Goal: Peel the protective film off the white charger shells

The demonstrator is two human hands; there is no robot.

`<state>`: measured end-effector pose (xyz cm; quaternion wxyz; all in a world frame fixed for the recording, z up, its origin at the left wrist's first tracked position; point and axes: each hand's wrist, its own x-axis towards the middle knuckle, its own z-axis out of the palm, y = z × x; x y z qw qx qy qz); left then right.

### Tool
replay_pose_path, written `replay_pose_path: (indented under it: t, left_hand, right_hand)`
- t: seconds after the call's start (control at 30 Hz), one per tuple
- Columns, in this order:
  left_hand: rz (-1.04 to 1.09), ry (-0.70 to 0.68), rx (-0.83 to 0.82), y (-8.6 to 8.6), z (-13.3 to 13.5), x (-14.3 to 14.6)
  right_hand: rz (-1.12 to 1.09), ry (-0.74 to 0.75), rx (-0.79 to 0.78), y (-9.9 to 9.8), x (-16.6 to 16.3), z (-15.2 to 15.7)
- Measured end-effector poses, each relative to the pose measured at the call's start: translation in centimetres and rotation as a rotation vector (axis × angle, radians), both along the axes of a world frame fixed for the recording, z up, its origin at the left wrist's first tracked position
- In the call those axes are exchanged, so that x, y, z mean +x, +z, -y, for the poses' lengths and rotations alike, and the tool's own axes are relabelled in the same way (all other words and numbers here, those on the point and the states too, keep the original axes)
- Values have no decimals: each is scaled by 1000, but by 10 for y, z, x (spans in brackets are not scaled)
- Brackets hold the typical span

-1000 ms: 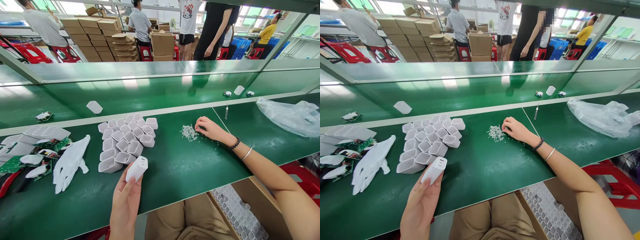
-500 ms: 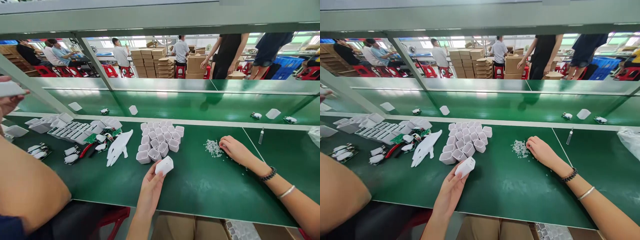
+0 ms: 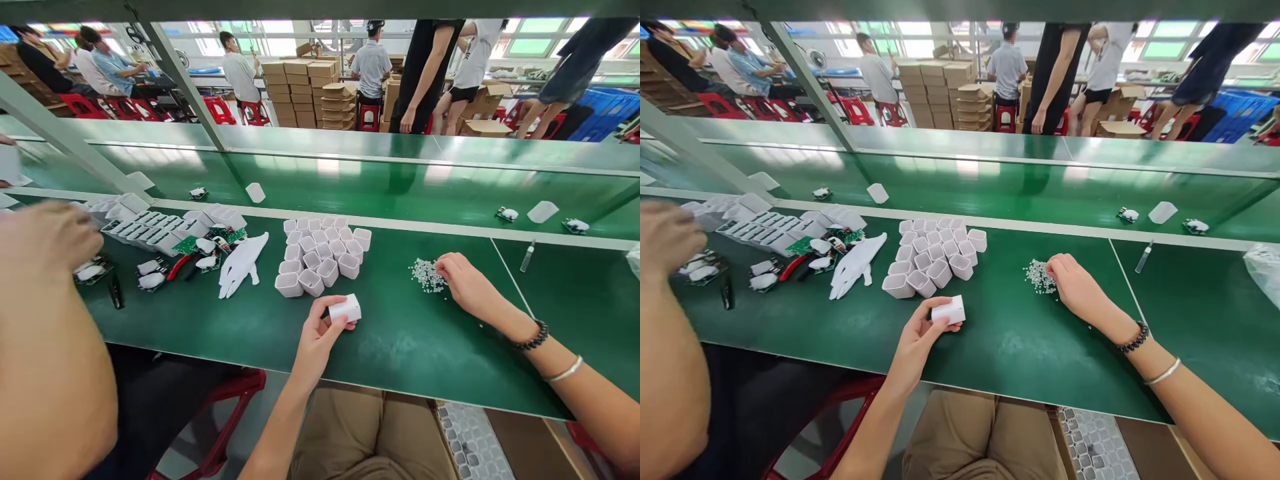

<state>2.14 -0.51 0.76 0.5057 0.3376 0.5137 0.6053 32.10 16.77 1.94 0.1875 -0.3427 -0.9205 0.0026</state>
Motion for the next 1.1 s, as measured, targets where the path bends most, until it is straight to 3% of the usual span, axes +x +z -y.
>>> replay_pose_path:
  t: [0.13,0.27,0.47,0.63,1.1]
  left_hand:
    - [-64,-13,16,1,-1,4]
    - [-92,-3,-21,0,-1,6]
    - [-150,-5,-39,2,-5,10]
    - [-159,13,-44,6,-7,14]
    - [-123,-1,-118,6,-11,15]
  right_hand:
    - [-139,141,-269,15,-38,30]
    - [-166,322,-389,22,-85,56]
    - [-183,397,-330,11,-119,67]
    - [-210,386,-331,10,-116,69]
    - [-224,450,-129,9,-115,70]
